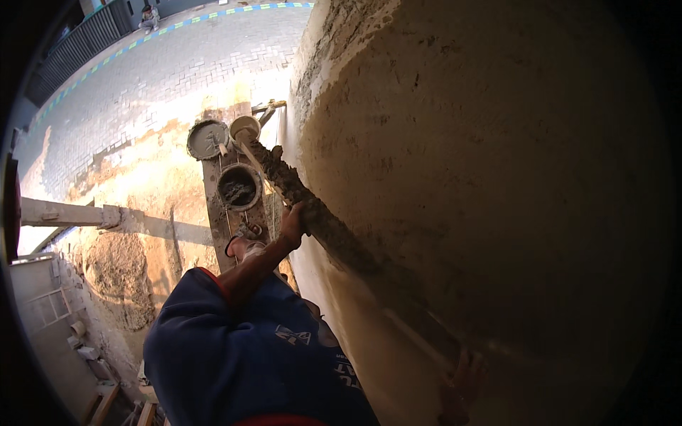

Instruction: The person applies wet mortar from buckets onto a wall using a trowel and then uses a long wooden board to level and smooth the surface.

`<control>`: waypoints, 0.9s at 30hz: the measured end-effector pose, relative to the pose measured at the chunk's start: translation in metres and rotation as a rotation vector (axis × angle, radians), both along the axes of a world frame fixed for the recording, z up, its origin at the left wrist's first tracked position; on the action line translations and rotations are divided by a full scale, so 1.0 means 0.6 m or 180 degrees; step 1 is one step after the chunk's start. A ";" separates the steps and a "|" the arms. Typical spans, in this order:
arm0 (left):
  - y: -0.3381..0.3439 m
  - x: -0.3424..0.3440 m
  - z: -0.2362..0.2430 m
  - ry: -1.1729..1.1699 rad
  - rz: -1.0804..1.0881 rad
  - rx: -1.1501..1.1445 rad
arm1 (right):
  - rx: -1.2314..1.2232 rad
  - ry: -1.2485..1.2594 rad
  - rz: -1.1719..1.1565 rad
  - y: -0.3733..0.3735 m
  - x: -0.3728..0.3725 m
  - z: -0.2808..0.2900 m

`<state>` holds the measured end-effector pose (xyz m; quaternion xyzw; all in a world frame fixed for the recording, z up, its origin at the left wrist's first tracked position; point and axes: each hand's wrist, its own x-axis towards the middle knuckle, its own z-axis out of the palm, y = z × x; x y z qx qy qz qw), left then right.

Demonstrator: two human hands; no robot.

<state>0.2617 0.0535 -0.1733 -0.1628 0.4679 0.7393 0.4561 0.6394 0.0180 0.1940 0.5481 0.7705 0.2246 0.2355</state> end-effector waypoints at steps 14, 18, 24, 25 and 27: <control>-0.068 -0.078 -0.172 -0.1371 0.0497 0.1131 | -0.0907 -0.0757 0.2449 0.028 -0.419 0.214; -0.067 -0.127 -0.223 -0.1459 0.0847 0.1512 | -0.0816 -0.0733 0.2878 0.029 -0.553 0.185; -0.090 -0.169 -0.268 -0.2115 0.1275 0.1224 | -0.1041 -0.1247 0.3749 0.051 -0.725 -0.053; -0.097 -0.176 -0.272 -0.2040 0.1263 0.1114 | -0.0920 -0.1373 0.3928 0.043 -0.739 -0.075; -0.106 -0.172 -0.283 -0.1949 0.1239 0.0890 | -0.1041 -0.1367 0.3895 0.023 -0.760 -0.069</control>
